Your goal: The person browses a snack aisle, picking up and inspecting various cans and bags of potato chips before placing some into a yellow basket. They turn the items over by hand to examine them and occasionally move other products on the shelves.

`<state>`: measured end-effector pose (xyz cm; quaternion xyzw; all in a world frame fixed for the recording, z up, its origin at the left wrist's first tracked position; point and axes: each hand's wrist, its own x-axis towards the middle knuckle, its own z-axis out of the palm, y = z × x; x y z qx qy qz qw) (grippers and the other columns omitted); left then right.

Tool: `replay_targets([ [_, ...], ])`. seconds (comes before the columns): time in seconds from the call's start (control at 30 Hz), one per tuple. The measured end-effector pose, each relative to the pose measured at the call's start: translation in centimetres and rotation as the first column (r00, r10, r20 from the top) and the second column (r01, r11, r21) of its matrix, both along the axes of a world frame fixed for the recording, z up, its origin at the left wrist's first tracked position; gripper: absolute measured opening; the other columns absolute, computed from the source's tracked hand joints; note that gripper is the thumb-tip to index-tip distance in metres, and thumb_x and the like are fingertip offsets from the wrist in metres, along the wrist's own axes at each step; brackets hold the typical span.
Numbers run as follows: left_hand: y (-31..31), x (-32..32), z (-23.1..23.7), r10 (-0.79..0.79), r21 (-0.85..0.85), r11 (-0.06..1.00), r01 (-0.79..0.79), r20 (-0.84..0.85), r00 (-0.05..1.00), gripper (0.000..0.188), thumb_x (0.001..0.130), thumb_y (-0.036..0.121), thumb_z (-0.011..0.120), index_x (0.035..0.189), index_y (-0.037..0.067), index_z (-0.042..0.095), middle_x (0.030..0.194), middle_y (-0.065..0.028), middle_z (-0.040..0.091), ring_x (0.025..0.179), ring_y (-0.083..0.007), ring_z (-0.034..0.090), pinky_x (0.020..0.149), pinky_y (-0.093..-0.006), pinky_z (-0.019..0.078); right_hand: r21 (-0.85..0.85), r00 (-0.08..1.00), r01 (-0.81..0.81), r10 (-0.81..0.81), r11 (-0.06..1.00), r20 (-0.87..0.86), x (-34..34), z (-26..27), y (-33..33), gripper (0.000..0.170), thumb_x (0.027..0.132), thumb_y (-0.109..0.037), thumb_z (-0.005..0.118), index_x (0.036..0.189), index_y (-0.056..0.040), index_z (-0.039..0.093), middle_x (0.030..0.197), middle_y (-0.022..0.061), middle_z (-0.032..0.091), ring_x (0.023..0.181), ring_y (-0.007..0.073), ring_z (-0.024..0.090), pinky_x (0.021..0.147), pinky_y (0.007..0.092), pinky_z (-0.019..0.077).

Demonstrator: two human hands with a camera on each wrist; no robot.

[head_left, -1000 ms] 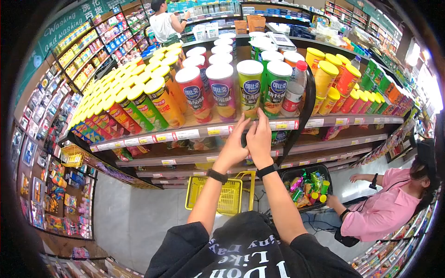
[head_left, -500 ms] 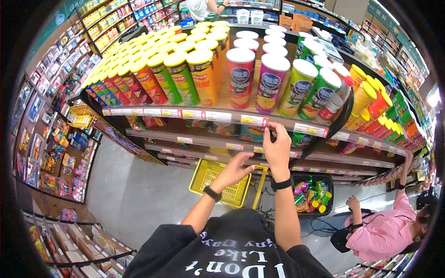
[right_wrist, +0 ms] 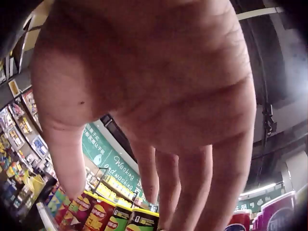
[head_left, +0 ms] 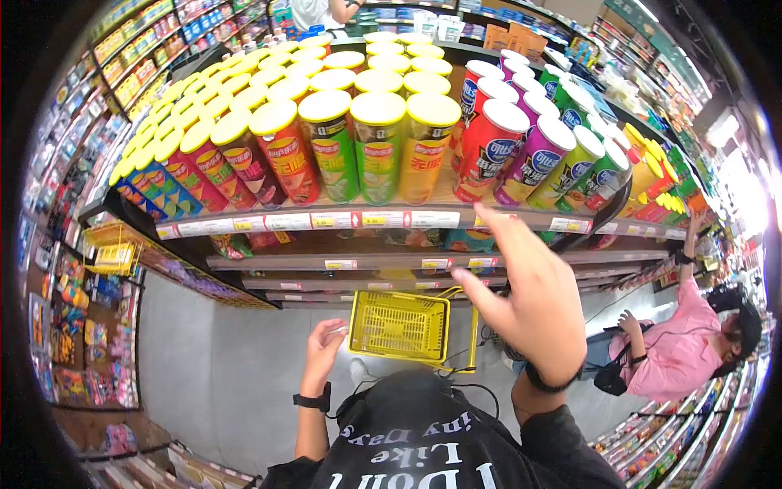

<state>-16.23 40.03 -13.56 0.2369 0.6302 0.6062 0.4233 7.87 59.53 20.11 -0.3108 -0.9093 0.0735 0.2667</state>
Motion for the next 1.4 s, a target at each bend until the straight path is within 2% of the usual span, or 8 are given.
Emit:
replay_targets([
  [0.17, -0.7, -5.8, -0.6, -0.074, 0.069, 0.995, 0.075, -0.021, 0.997, 0.034, 0.098, 0.014, 0.07, 0.128, 0.002, 0.061, 0.127, -0.0133, 0.07, 0.11, -0.0213, 0.069, 0.091, -0.032, 0.0506, 0.228, 0.985, 0.069, -0.03, 0.971, -0.172, -11.7, -1.4, 4.2, 0.064, 0.087, -0.022, 0.076, 0.144, -0.0063, 0.05, 0.145, 0.0189, 0.056, 0.107, 0.0367, 0.069, 0.085, 0.0422, 0.0589],
  [0.37, -1.4, -8.0, -0.3, -0.13, 0.091, 0.988, 0.126, 0.034, 0.991, 0.033, 0.1, 0.013, 0.068, 0.129, 0.001, 0.06, 0.127, -0.0144, 0.07, 0.11, -0.0216, 0.069, 0.092, -0.0326, 0.0515, 0.242, 0.977, 0.127, -0.08, 0.962, -0.198, -16.2, -4.5, 5.1, 0.055, 0.088, -0.023, 0.075, 0.134, -0.0032, 0.051, 0.141, 0.0228, 0.053, 0.096, 0.0407, 0.07, 0.074, 0.0446, 0.0601],
  [0.47, -1.8, -8.3, -1.4, -0.143, 0.079, 0.987, 0.14, 0.04, 0.989, 0.032, 0.1, 0.012, 0.068, 0.129, 0.001, 0.059, 0.126, -0.0147, 0.071, 0.109, -0.0219, 0.07, 0.091, -0.0328, 0.052, 0.121, 0.943, 0.123, -0.078, 0.985, -0.324, -16.4, -5.0, 4.6, 0.04, 0.088, -0.024, 0.077, 0.113, -0.0038, 0.053, 0.136, 0.0235, 0.054, 0.09, 0.0412, 0.069, 0.07, 0.0458, 0.0583],
  [0.83, -1.0, -7.4, -1.3, -0.194, 0.131, 0.974, 0.183, 0.076, 0.978, 0.031, 0.099, 0.008, 0.069, 0.127, -0.002, 0.059, 0.123, -0.015, 0.07, 0.111, -0.0203, 0.069, 0.1, -0.0328, 0.0522, 0.186, 0.897, 0.165, -0.069, 0.968, -0.436, -13.8, -5.4, 1.3, 0.044, 0.083, -0.026, 0.085, 0.097, -0.0043, 0.048, 0.126, 0.0226, 0.062, 0.101, 0.0374, 0.067, 0.074, 0.041, 0.0563],
  [1.03, 2.7, -2.4, 6.5, -0.031, 0.337, 0.936, 0.096, -0.193, 0.981, 0.052, 0.097, 0.016, 0.073, 0.139, -0.001, 0.05, 0.143, -0.0175, 0.058, 0.135, -0.0278, 0.056, 0.116, -0.0427, 0.0422, 0.196, 0.785, 0.021, 0.105, 0.98, -0.61, -8.5, -5.1, -1.3, 0.052, 0.079, -0.008, 0.088, 0.112, -0.0037, 0.049, 0.129, 0.0195, 0.057, 0.112, 0.0274, 0.065, 0.083, 0.0337, 0.0576],
  [1.13, 4.7, 0.8, 10.4, -0.142, 0.519, 0.84, 0.159, -0.073, 0.987, 0.075, 0.092, 0.031, 0.078, 0.149, 0.0, 0.041, 0.152, -0.0171, 0.05, 0.142, -0.0284, 0.049, 0.12, -0.0445, 0.0355, -0.11, 0.77, -0.104, 0.01, 0.988, -0.638, -5.1, -5.7, -3.3, 0.054, 0.076, -0.012, 0.09, 0.111, -0.0038, 0.05, 0.119, 0.0202, 0.063, 0.107, 0.0314, 0.067, 0.091, 0.0388, 0.0547],
  [1.23, 6.0, 3.6, 10.9, -0.602, 0.571, 0.686, 0.452, 0.097, 0.792, 0.088, 0.087, 0.042, 0.08, 0.151, -0.001, 0.039, 0.149, -0.0149, 0.051, 0.141, -0.0254, 0.048, 0.118, -0.0409, 0.0362, -0.443, 0.708, -0.342, -0.082, 0.829, -0.701, -2.4, -8.4, -3.1, 0.05, 0.08, -0.01, 0.088, 0.11, -0.0032, 0.049, 0.116, 0.0172, 0.063, 0.107, 0.0246, 0.067, 0.092, 0.0362, 0.0541],
  [1.4, 5.1, 8.8, 11.3, -0.64, 0.335, 0.718, 0.61, -0.026, 0.768, 0.08, 0.085, 0.03, 0.082, 0.149, -0.002, 0.044, 0.14, -0.0113, 0.056, 0.133, -0.0225, 0.052, 0.115, -0.0374, 0.0389, -0.525, 0.678, -0.319, -0.197, 0.789, -0.708, 3.0, -10.4, -1.7, 0.043, 0.086, -0.009, 0.084, 0.11, -0.0018, 0.048, 0.117, 0.0145, 0.066, 0.106, 0.0206, 0.068, 0.091, 0.0342, 0.0557],
])
